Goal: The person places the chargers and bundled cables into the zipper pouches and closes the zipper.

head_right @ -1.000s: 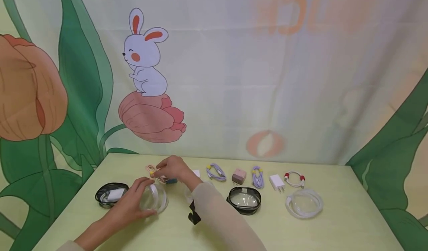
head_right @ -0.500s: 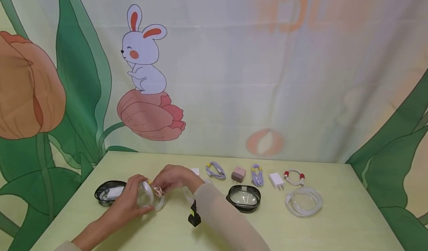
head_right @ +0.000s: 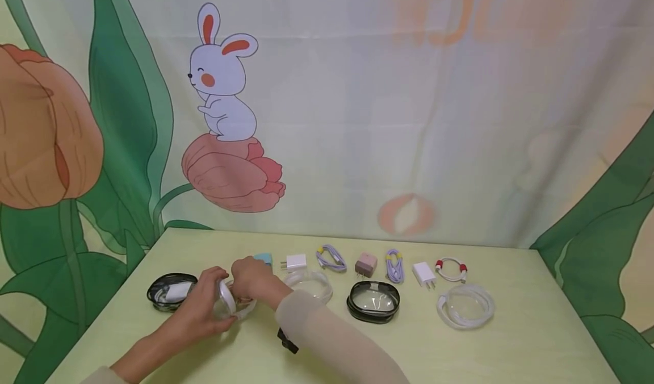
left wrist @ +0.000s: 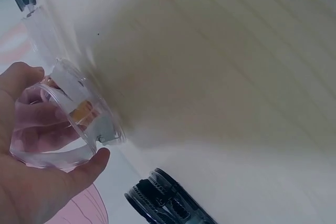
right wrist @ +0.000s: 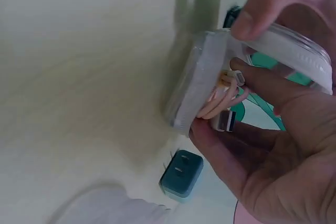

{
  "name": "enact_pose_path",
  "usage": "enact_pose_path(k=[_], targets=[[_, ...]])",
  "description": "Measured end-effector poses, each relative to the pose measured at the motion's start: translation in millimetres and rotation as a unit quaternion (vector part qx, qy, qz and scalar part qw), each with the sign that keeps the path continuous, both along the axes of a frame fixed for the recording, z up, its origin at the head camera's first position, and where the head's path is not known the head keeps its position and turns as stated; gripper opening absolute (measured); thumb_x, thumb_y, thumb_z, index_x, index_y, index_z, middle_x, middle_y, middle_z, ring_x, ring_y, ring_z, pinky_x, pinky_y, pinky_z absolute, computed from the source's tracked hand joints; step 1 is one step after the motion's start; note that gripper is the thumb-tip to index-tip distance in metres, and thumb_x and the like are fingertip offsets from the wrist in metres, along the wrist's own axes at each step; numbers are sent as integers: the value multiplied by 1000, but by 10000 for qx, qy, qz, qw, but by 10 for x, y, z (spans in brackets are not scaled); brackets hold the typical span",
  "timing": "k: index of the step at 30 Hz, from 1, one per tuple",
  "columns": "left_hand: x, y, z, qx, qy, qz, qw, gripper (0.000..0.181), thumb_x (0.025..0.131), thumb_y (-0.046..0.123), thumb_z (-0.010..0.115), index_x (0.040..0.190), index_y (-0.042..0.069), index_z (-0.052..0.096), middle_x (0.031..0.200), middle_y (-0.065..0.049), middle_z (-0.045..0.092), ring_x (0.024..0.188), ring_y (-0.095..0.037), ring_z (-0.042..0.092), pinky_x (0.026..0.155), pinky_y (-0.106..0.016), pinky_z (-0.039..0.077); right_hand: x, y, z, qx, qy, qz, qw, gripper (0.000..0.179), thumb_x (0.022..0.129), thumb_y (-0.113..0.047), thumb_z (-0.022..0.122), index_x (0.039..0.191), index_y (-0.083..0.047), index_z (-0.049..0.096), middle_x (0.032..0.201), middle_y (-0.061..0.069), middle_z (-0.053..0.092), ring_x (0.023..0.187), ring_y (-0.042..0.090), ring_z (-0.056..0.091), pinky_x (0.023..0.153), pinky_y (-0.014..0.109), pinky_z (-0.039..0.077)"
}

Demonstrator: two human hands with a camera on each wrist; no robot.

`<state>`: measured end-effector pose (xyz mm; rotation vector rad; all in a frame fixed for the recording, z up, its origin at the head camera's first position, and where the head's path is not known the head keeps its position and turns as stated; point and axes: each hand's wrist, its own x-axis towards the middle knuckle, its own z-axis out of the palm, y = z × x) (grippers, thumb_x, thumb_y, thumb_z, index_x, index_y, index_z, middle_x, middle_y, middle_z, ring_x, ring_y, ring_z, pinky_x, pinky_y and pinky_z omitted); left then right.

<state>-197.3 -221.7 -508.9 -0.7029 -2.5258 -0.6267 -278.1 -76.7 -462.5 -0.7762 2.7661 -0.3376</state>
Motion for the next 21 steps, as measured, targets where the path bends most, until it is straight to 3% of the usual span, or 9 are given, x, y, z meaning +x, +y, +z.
enact_pose_path(k=[6, 13, 17, 21], targets=[[7, 0, -40, 59, 21, -53, 10000, 89, 56, 12, 98, 125, -4, 45, 124, -19, 48, 111, -32, 54, 89, -48, 50, 56, -34, -33, 291, 315, 43, 9991, 30, 96, -25, 66, 69, -16, 57, 63, -3, 53, 54, 13, 46, 47, 28, 41], [8, 30, -30, 145, -404, -55, 9991, 87, 64, 14, 95, 129, -4, 42, 129, -21, 46, 115, -33, 53, 94, -51, 49, 36, -21, -50, 150, 242, 329, 9991, 22, 100, -21, 63, 80, -12, 60, 69, -1, 56, 58, 12, 48, 50, 25, 42], [13, 37, -20, 224, -532, 12, 9983, 88, 63, 12, 95, 130, -3, 41, 128, -21, 47, 114, -33, 53, 95, -51, 49, 36, -35, -92, -54, 98, 261, 9996, 14, 100, -21, 63, 93, -9, 59, 76, 2, 58, 62, 12, 52, 52, 23, 45], [16, 40, 1, 344, -630, 92, 9974, 88, 62, 10, 96, 129, -4, 40, 127, -21, 47, 112, -33, 54, 94, -51, 50, 50, -48, -154, -149, 306, 97, 9994, 20, 95, -24, 70, 98, -9, 58, 77, 3, 61, 61, 12, 56, 50, 25, 47]])
